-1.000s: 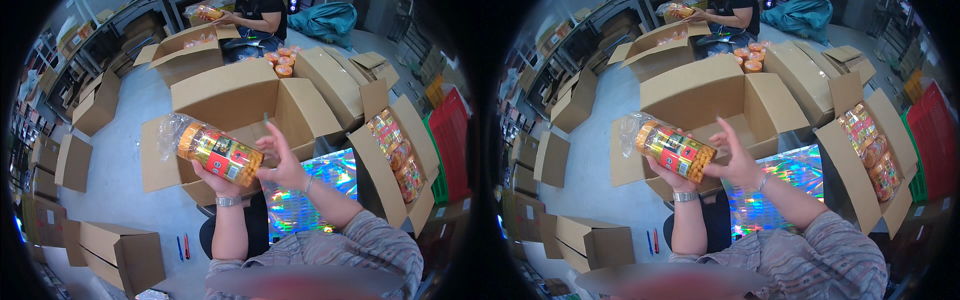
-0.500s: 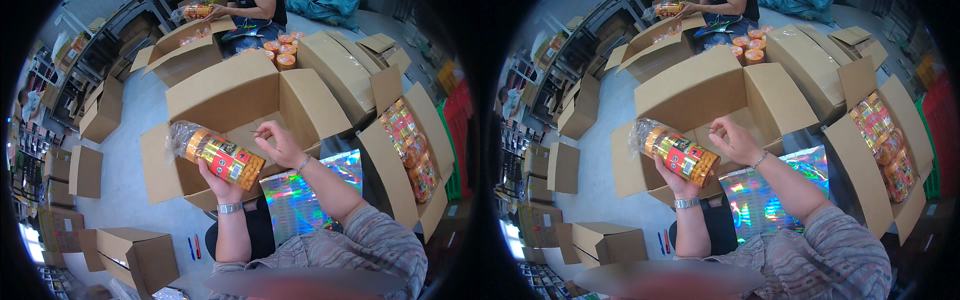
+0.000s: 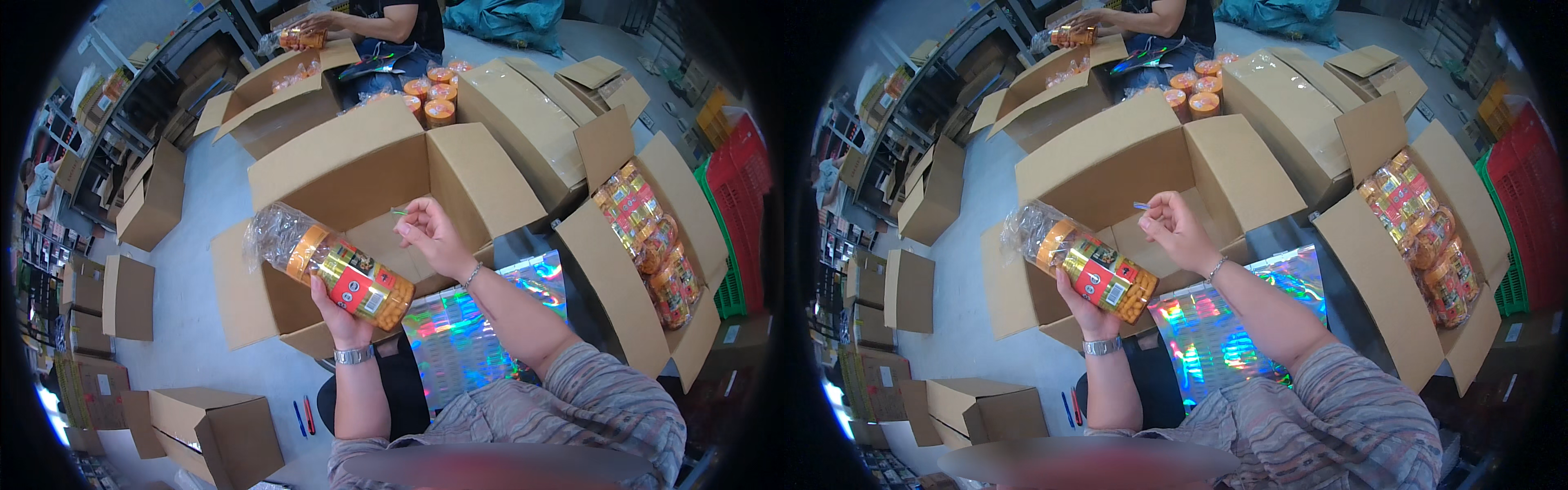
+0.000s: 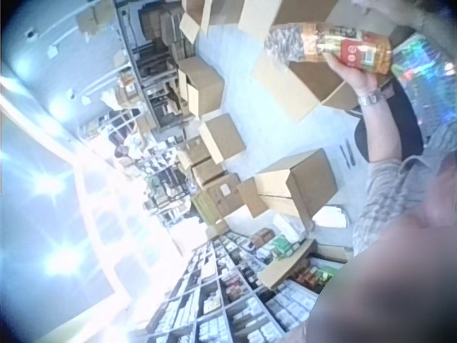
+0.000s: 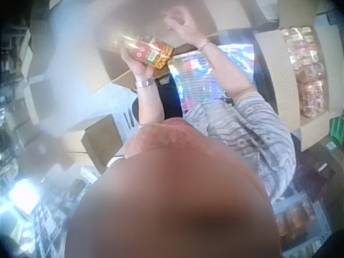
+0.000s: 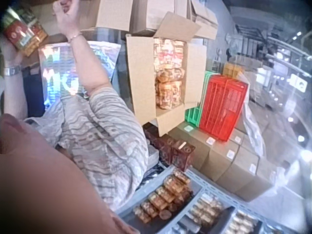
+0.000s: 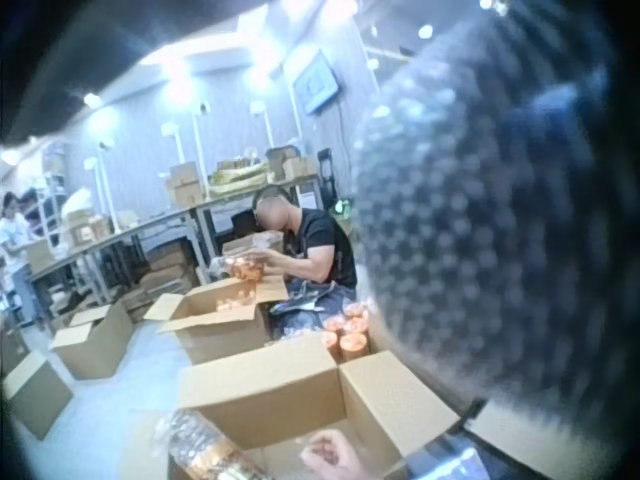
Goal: The person sits on the floor and repeatedly picks up cylindrical snack containers from a cardboard box, briefly rotates them, and places them onto a nearby shelf. The person handles the containers one at a time throughout the clip.
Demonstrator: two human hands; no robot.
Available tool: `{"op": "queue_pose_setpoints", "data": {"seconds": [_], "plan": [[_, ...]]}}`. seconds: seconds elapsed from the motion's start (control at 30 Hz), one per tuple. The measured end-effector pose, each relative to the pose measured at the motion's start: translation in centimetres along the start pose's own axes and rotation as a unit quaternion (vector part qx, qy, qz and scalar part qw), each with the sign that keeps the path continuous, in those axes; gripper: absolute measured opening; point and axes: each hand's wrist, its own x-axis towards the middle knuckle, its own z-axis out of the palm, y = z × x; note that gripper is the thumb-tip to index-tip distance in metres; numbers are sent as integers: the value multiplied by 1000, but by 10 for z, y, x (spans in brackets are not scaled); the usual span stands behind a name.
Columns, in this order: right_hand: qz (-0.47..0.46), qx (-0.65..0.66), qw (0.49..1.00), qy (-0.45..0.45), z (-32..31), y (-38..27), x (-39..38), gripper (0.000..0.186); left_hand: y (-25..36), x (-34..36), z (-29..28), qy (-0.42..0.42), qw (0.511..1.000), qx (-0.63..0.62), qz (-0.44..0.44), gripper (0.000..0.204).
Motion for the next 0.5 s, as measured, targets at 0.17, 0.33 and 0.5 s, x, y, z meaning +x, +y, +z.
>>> {"op": "queue_pose_setpoints", "data": {"seconds": [0.17, 0.33, 0.5], "plan": [[-19, 11, 1000, -17, -3, 2, 1, 26, 1, -1, -2, 8, 1000, 2, -17, 66], [-14, 17, 1000, -5, -2, 1, 0, 27, -1, 2, -6, 24, 999, -4, -21, 64], [9, 31, 999, -10, -3, -1, 0, 28, 0, 1, -6, 3, 1000, 8, -19, 62]]}}
